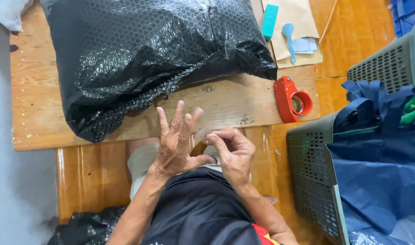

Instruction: The person seals a large black bubble mailer on a wooden table. They fold the edges of the mailer and apply clear adhesive tape to secure the seams using a red tape dispenser.

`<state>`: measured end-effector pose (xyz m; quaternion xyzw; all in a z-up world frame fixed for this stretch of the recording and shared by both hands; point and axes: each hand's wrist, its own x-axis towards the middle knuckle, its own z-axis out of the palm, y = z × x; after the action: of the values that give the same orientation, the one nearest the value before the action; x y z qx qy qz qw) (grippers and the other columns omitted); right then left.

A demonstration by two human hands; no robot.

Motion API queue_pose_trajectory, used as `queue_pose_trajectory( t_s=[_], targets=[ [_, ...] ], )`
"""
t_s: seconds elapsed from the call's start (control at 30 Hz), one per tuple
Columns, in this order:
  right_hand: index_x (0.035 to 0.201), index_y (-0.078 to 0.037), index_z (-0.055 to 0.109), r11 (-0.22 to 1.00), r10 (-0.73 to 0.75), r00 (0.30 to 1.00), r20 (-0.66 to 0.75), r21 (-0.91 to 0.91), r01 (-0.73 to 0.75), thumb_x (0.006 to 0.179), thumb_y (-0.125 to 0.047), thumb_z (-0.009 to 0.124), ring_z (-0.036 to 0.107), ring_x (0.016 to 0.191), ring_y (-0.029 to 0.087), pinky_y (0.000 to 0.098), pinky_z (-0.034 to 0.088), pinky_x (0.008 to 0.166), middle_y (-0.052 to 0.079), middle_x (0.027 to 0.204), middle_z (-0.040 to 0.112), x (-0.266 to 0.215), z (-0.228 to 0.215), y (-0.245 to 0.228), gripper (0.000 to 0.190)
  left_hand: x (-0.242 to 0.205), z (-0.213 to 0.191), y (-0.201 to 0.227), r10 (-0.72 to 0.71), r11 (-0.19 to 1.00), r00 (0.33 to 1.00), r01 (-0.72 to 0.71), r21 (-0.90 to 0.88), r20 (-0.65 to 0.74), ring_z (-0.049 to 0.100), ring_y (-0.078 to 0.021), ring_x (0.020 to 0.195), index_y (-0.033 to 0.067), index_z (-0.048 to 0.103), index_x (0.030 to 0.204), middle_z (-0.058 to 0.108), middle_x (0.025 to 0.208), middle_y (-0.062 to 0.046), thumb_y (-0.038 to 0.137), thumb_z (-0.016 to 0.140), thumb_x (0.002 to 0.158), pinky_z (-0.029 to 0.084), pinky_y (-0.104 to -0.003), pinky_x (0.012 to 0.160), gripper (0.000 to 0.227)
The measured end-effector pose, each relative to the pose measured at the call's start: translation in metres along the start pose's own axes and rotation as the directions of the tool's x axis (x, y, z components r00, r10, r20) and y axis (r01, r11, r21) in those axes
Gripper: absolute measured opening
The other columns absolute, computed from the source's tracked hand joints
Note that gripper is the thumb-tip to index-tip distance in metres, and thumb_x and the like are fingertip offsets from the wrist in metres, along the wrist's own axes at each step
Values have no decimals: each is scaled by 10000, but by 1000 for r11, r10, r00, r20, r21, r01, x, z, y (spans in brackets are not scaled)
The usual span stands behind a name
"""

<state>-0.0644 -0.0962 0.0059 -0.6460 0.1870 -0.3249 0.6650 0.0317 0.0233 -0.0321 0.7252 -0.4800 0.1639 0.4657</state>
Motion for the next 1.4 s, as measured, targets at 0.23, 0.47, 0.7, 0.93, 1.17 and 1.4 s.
queue_pose_trajectory(
  t_s=[0.23, 0.47, 0.7, 0.93, 1.17, 1.4],
  targets=[
    [941, 63, 725, 990, -121, 990, -68, -85, 115, 879, 40, 773, 716, 721, 177, 323, 606, 725, 172, 769, 716, 16, -28, 1, 81, -12, -32, -72, 88, 913, 975, 3, 409, -203, 591, -438, 1290, -15, 540, 1453, 648, 1373, -197, 385, 818, 897, 379, -638, 1120, 739],
    [960, 32, 711, 1000, -5, 996, -94, 22, 7, 913, -12, 756, 689, 735, 118, 278, 589, 748, 108, 764, 715, 16, -28, 39, 78, -2, -60, -101, 192, 662, 976, -54, 748, -99, 638, -328, 1191, 77, 745, 1110, 681, 1267, -103, 297, 658, 1031, 464, -509, 1011, 250],
    [926, 1, 741, 991, 105, 994, -39, -76, -108, 888, -51, 799, 635, 689, 56, 241, 561, 692, 80, 714, 721, 13, -13, 49, 87, 10, -85, -149, 175, 734, 982, -177, 655, 69, 731, -164, 1029, 175, 701, 890, 734, 982, 48, 135, 659, 962, 523, -351, 940, 93],
    [951, 0, 761, 981, 152, 986, 75, -137, -141, 839, -46, 839, 642, 678, 81, 261, 565, 673, 93, 693, 713, 14, -8, 75, 144, 4, -90, -183, -24, 830, 984, -78, 552, 174, 699, -164, 987, 205, 669, 945, 679, 887, 53, 144, 731, 850, 536, -328, 756, 128],
    [945, -49, 781, 983, -108, 936, 336, -103, 150, 784, -60, 887, 730, 753, 133, 280, 585, 732, 68, 788, 759, 29, 19, 73, 193, 21, -100, -161, -30, 866, 990, -42, 498, 137, 681, -174, 946, 175, 664, 937, 613, 1094, 40, 122, 770, 854, 570, -313, 782, 144],
    [911, -115, 758, 868, -362, 785, 502, -125, 480, 863, -120, 819, 697, 698, 200, 308, 561, 735, 19, 768, 720, 39, 44, 66, 77, 48, -108, -139, 106, 690, 978, -203, 695, 180, 579, -174, 1135, 192, 640, 788, 593, 1114, 18, 169, 713, 870, 426, -322, 882, 112]
  ],
)
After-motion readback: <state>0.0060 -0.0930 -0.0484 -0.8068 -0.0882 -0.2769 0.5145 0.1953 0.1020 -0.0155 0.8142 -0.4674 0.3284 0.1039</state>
